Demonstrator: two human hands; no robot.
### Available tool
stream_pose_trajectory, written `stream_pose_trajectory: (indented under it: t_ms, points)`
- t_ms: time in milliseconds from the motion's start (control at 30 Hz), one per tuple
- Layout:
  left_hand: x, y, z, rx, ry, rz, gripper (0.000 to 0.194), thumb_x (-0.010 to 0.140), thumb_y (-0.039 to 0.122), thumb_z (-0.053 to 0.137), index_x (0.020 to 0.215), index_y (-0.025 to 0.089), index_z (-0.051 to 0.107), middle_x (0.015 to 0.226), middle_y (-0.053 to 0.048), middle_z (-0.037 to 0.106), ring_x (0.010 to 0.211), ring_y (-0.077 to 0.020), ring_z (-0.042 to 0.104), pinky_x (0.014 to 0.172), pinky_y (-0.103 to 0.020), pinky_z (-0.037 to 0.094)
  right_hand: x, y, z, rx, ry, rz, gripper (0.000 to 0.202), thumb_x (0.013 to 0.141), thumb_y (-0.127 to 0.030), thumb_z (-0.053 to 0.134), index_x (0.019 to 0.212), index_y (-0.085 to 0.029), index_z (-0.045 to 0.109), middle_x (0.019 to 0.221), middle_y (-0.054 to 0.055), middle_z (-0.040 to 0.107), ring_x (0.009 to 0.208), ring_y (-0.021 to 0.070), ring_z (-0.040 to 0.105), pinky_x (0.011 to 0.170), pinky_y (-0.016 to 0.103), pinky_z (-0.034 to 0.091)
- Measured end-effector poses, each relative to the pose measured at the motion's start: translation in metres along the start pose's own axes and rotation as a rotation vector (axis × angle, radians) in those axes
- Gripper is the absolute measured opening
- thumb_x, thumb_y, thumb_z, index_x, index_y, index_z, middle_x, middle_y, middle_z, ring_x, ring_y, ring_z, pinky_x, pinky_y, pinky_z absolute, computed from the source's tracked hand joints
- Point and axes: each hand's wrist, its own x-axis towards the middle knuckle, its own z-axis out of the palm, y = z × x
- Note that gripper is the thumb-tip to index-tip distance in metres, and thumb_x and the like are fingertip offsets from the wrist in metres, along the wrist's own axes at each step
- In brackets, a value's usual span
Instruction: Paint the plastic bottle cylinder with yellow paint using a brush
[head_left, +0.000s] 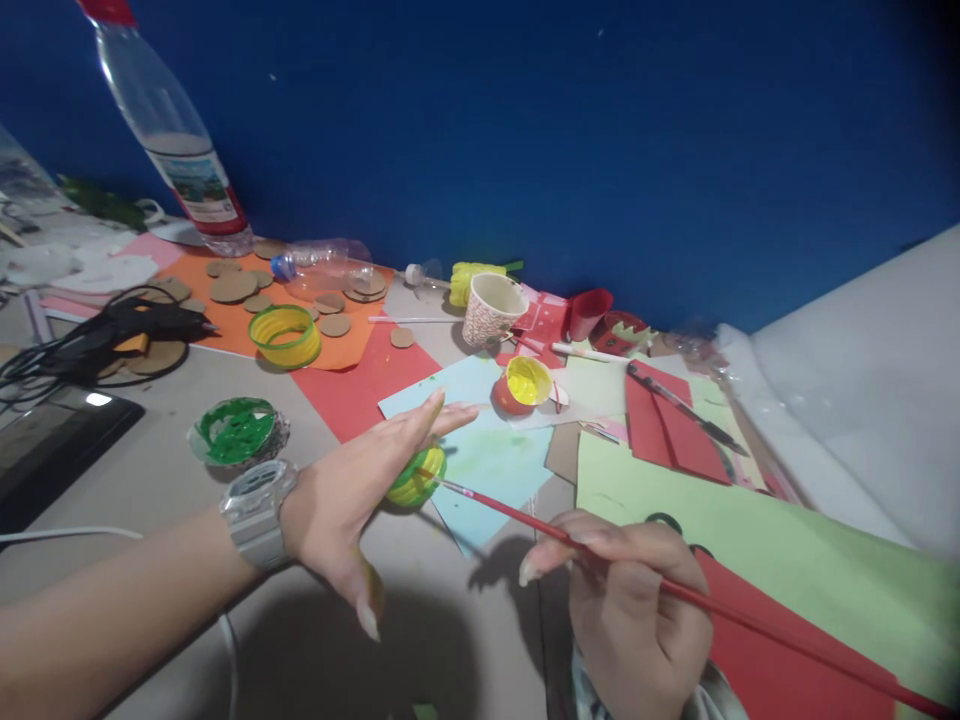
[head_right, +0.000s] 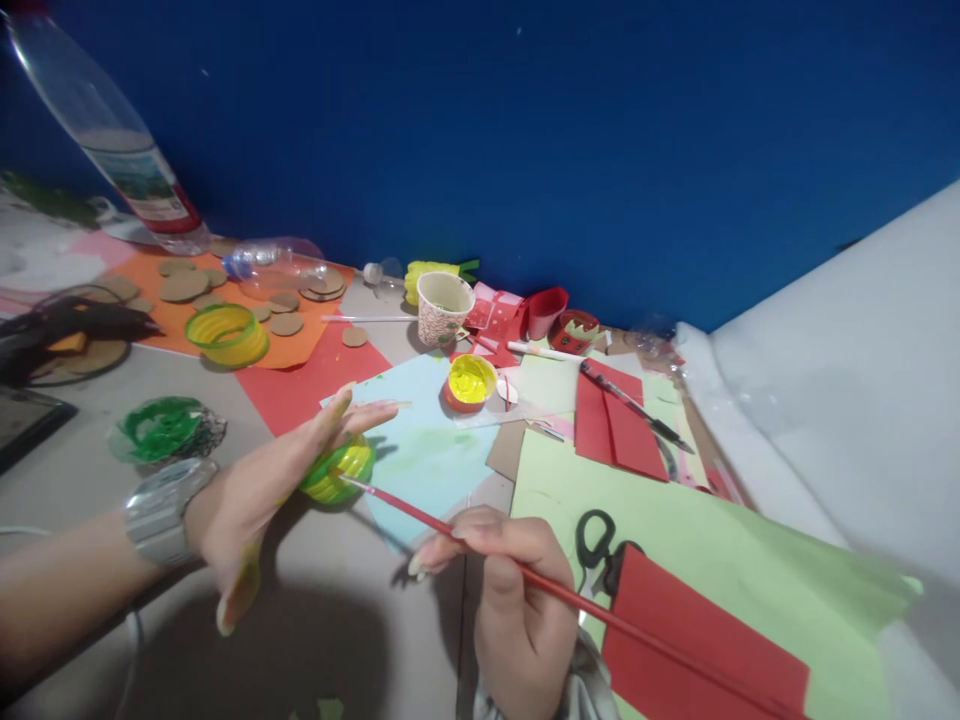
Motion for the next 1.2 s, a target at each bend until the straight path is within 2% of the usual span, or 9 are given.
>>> stream_pose_trajectory:
  t_ms: [133,267,400,533,667,800,1033,1200]
  points:
    - [0.0008,0.0011,-0.0001,0.015,-0.002,0.007,0.137,0.052,0.086,0.059,0.150,0.023,-0.014,0.157,-0.017,0.020,0.140,-0.0416,0.026,0.111,-0.057,0.024,-0.0009,0.0001,-0.0012,-0.011,-0.063,-0.002,0.023,0.095,-0.023,0.045,0.105,-0.025,0.066,0.076,0.004,0.071,0.064,0.0189,0.068,0.053,0.033,0.056]
    - [0.0019,0.0013,-0.0008,0.024,-0.013,0.011,0.134,0.055,0.084,0.059,0.149,0.024,-0.015,0.157,-0.017,0.020,0.140,-0.0412,0.026,0.112,-0.057,0.022,0.0002,-0.0005,-0.0019,-0.026,0.009,0.000,0.023,0.096,-0.022,0.043,0.101,-0.025,0.066,0.076,0.003,0.070,0.062,0.0175,0.067,0.056,0.034,0.056]
    - [0.0016,-0.0005,-0.0011,0.035,-0.017,0.031,0.138,0.052,0.085,0.061,0.150,0.023,-0.013,0.156,-0.018,0.022,0.140,-0.0424,0.026,0.111,-0.056,0.023,0.0004,0.0001,-0.0016,0.001,-0.066,0.004,0.022,0.095,-0.023,0.044,0.103,-0.024,0.065,0.074,0.003,0.070,0.063,0.0187,0.067,0.053,0.034,0.056]
    - [0.0015,-0.0001,-0.0008,0.034,-0.007,0.031,0.136,0.053,0.085,0.060,0.150,0.024,-0.013,0.156,-0.017,0.023,0.139,-0.0421,0.027,0.111,-0.057,0.022,0.0003,0.0001,-0.0017,-0.031,-0.005,-0.009,0.024,0.096,-0.023,0.042,0.102,-0.025,0.065,0.075,0.003,0.070,0.063,0.0184,0.067,0.056,0.035,0.056]
    - [0.0013,0.0007,-0.0005,0.045,-0.006,0.025,0.135,0.053,0.084,0.061,0.150,0.023,-0.012,0.156,-0.018,0.024,0.138,-0.0420,0.029,0.111,-0.056,0.024,0.0007,-0.0005,-0.0004,-0.008,-0.050,-0.010,0.022,0.096,-0.024,0.045,0.103,-0.025,0.065,0.073,0.003,0.070,0.064,0.0183,0.067,0.054,0.033,0.055]
    - [0.0016,0.0007,-0.0005,0.061,-0.012,0.031,0.137,0.052,0.084,0.062,0.150,0.023,-0.011,0.155,-0.017,0.026,0.138,-0.0414,0.030,0.111,-0.055,0.024,0.0009,0.0007,-0.0012,-0.035,0.020,-0.039,0.021,0.095,-0.024,0.045,0.099,-0.024,0.066,0.069,0.001,0.069,0.056,0.0171,0.065,0.056,0.035,0.054]
    - [0.0025,0.0013,0.0001,0.059,-0.009,0.035,0.136,0.053,0.084,0.062,0.151,0.022,-0.010,0.155,-0.017,0.027,0.138,-0.0411,0.031,0.111,-0.054,0.024,0.0012,0.0004,-0.0034,-0.035,0.005,-0.003,0.022,0.095,-0.025,0.046,0.097,-0.026,0.067,0.068,0.002,0.069,0.058,0.0194,0.065,0.055,0.037,0.053]
    - [0.0022,-0.0004,0.0004,0.042,-0.010,0.039,0.137,0.051,0.084,0.062,0.151,0.023,-0.010,0.155,-0.017,0.027,0.138,-0.0411,0.031,0.112,-0.054,0.024,0.0019,0.0008,-0.0018,-0.008,0.011,-0.043,0.022,0.094,-0.023,0.047,0.097,-0.023,0.068,0.069,0.003,0.067,0.059,0.0184,0.066,0.050,0.033,0.052]
